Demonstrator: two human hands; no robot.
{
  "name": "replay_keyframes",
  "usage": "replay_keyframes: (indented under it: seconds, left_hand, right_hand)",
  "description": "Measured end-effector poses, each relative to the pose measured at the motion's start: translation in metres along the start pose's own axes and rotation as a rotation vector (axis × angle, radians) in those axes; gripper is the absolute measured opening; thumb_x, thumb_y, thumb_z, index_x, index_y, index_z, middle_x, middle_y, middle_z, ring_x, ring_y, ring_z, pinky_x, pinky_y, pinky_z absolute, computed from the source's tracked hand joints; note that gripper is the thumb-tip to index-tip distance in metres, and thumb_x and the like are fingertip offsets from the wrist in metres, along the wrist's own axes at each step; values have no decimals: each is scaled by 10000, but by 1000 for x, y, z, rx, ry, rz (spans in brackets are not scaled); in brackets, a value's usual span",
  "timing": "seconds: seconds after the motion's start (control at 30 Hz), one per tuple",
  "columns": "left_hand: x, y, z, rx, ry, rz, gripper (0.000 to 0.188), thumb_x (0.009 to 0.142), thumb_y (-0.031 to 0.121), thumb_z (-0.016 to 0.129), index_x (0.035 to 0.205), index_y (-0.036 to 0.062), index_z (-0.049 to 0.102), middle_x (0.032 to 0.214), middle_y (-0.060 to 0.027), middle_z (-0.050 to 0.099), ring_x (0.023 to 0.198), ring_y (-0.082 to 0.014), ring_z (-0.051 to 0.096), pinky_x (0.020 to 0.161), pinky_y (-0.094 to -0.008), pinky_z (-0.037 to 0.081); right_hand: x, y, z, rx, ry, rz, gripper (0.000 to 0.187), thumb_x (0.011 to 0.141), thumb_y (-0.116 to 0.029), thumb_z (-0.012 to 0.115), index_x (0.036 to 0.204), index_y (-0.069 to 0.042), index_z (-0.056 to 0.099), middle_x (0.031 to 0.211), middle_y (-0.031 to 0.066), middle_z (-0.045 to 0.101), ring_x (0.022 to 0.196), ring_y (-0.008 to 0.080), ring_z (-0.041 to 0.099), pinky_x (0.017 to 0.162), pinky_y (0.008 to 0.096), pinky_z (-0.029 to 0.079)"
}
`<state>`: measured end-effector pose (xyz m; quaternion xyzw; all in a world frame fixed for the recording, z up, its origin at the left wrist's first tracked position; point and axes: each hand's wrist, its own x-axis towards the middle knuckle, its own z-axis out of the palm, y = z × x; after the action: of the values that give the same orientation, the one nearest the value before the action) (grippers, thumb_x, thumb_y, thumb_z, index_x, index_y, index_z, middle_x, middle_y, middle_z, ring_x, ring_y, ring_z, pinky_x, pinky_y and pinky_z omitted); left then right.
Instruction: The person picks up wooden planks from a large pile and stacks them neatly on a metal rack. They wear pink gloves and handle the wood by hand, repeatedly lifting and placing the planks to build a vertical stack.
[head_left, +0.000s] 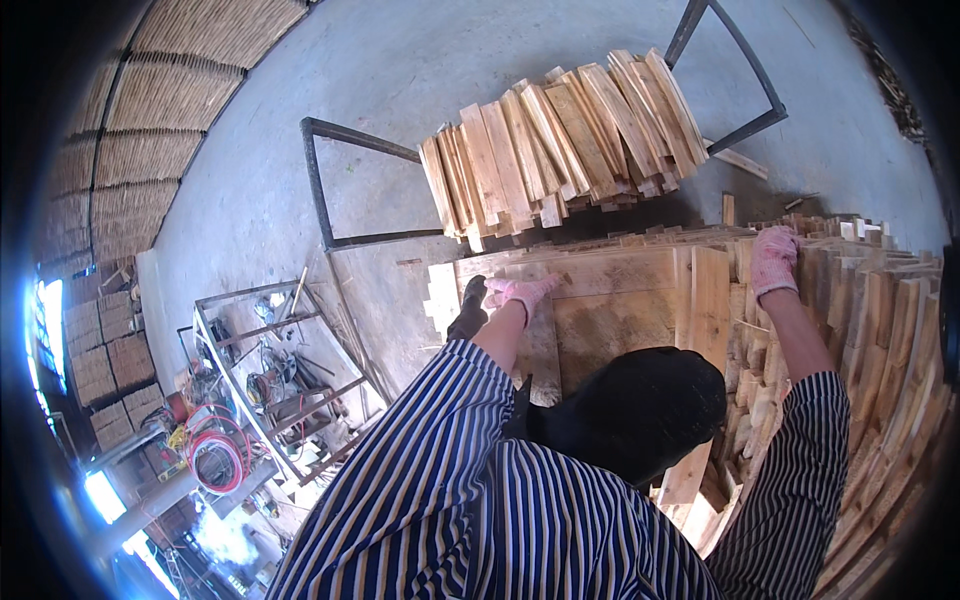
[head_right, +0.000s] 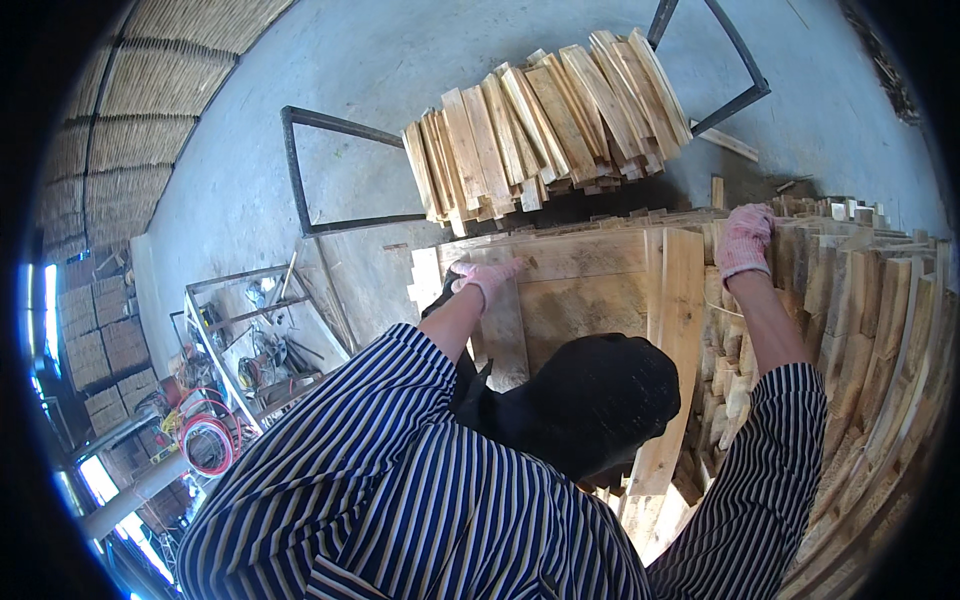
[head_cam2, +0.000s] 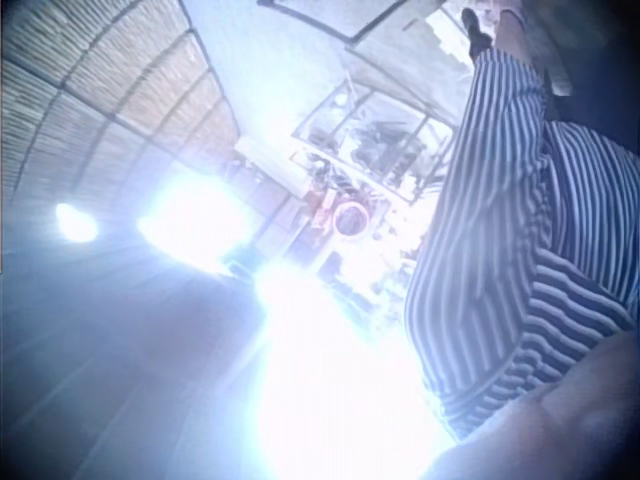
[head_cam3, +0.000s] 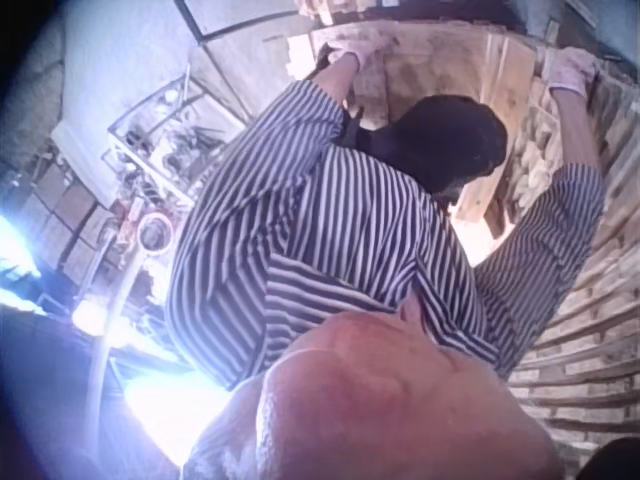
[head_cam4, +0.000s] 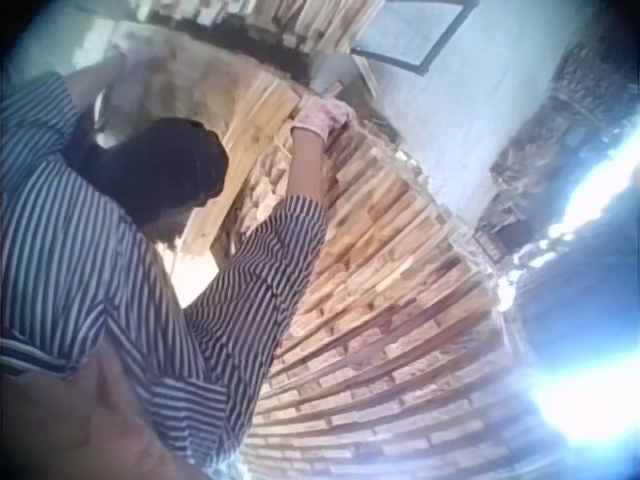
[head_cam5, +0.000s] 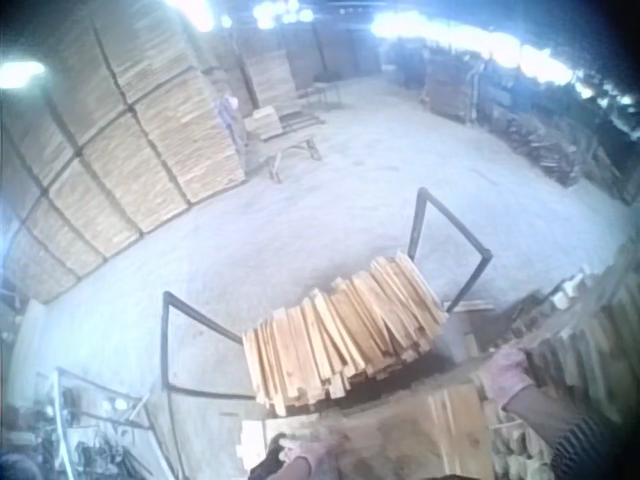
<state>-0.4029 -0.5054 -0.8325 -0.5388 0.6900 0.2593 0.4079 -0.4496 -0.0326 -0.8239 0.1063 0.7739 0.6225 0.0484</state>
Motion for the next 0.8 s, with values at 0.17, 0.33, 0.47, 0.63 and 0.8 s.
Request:
replay_keyframes:
  seconds: [0.17,0.33,0.47,0.63,0.8]
  left_hand:
    - [-7,-1,-4,-80,20,-89,1321,719,586,868,1660,238,8,1719,-43,176,1549,-313,247,1214,-540,322]
    - [12,-1,-10,70,-44,175,1094,790,543,815,1607,208,168,1693,-84,228,1528,-315,282,1209,-525,330]
    - [30,-14,-18,213,-217,386,920,848,510,772,1564,183,296,1672,-118,270,1512,-316,310,1205,-512,337]
    - [81,-6,-102,549,-891,727,720,919,468,719,1511,153,456,1646,-159,322,1491,-319,344,1200,-497,345]
    - [236,75,-313,456,402,1300,1199,837,745,660,1629,17,130,1676,-196,232,1527,-389,252,1178,-577,293]
  right_hand:
    - [-14,32,-14,-17,97,-204,285,931,-153,574,1080,43,717,1009,200,714,827,271,707,636,432,561]
    - [-24,45,-42,387,40,-97,245,944,-166,553,1038,-65,755,958,115,688,956,248,653,793,377,496]
    - [-16,63,-71,363,-28,-113,244,918,-160,584,1070,-58,746,1004,150,735,929,258,712,771,361,528]
    - [-8,88,-107,486,-255,-21,228,926,-115,562,1095,-36,693,994,182,724,990,237,726,739,376,582]
    - [-33,65,-168,281,-95,-182,435,995,-209,480,1421,-166,559,1590,156,435,1496,353,359,1236,596,226]
